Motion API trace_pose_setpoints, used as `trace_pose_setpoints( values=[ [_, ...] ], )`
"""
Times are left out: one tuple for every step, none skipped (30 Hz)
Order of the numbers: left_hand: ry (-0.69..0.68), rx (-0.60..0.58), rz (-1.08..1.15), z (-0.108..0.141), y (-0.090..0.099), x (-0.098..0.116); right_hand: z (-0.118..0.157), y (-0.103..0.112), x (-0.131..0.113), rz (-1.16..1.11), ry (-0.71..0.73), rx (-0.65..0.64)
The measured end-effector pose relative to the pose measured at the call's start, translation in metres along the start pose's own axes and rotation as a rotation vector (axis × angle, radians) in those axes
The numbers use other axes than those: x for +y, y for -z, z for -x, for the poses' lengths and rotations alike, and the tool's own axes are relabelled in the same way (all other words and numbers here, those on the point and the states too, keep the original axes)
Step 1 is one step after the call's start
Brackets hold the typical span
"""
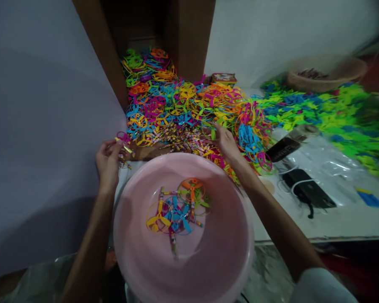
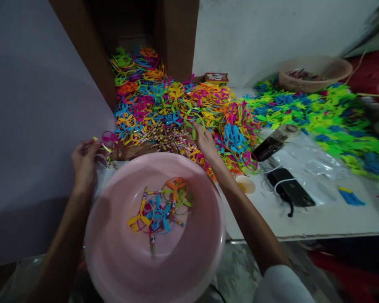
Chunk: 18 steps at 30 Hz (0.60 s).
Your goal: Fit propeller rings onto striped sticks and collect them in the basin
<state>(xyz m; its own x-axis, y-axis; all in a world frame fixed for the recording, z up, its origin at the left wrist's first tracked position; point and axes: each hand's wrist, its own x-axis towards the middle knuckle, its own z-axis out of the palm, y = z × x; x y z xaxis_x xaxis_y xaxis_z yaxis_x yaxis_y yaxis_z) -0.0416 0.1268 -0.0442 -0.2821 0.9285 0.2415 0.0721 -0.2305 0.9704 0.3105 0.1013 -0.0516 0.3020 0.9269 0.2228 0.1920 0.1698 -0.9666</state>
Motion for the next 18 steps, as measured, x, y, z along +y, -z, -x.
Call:
trace_pose_setpoints(
  values=[
    [0.025,-0.032,0.090,0.006,-0.002,0.013,0.008,-0.004,-0.013,-0.132,-0.031,-0.021],
    [0.057,-0.080,0.178,0.014,-0.004,0.026,0.017,-0.009,-0.025,-0.232,-0.059,-0.041],
    [0.084,-0.131,0.245,0.024,-0.006,0.036,0.027,-0.014,-0.037,-0.312,-0.083,-0.061],
    [0.101,-0.176,0.289,0.034,-0.009,0.045,0.038,-0.020,-0.047,-0.385,-0.116,-0.094],
    [0.112,-0.222,0.300,0.045,-0.012,0.052,0.049,-0.026,-0.057,-0.454,-0.151,-0.123],
    [0.118,-0.269,0.290,0.056,-0.014,0.057,0.060,-0.031,-0.065,-0.517,-0.202,-0.165],
    [0.121,-0.318,0.266,0.068,-0.017,0.062,0.070,-0.036,-0.071,-0.575,-0.256,-0.191],
    [0.126,-0.371,0.235,0.079,-0.019,0.065,0.079,-0.041,-0.075,-0.628,-0.306,-0.212],
    [0.128,-0.417,0.213,0.089,-0.021,0.068,0.088,-0.044,-0.079,-0.670,-0.340,-0.228],
    [0.131,-0.448,0.197,0.098,-0.023,0.071,0.095,-0.047,-0.081,-0.696,-0.367,-0.240],
    [0.129,-0.461,0.181,0.106,-0.025,0.074,0.101,-0.049,-0.082,-0.710,-0.389,-0.249],
    [0.127,-0.463,0.164,0.112,-0.027,0.077,0.106,-0.051,-0.083,-0.715,-0.407,-0.255],
    [0.123,-0.460,0.145,0.118,-0.028,0.080,0.110,-0.052,-0.083,-0.717,-0.419,-0.259],
    [0.119,-0.458,0.125,0.122,-0.029,0.083,0.113,-0.052,-0.084,-0.717,-0.432,-0.261],
    [0.117,-0.459,0.105,0.126,-0.029,0.086,0.116,-0.053,-0.086,-0.716,-0.442,-0.263],
    [0.115,-0.462,0.091,0.128,-0.029,0.089,0.118,-0.053,-0.088,-0.716,-0.445,-0.265],
    [0.113,-0.464,0.081,0.130,-0.029,0.090,0.120,-0.054,-0.090,-0.716,-0.446,-0.266],
    [0.111,-0.461,0.074,0.131,-0.028,0.092,0.121,-0.054,-0.092,-0.717,-0.451,-0.265]
  ],
)
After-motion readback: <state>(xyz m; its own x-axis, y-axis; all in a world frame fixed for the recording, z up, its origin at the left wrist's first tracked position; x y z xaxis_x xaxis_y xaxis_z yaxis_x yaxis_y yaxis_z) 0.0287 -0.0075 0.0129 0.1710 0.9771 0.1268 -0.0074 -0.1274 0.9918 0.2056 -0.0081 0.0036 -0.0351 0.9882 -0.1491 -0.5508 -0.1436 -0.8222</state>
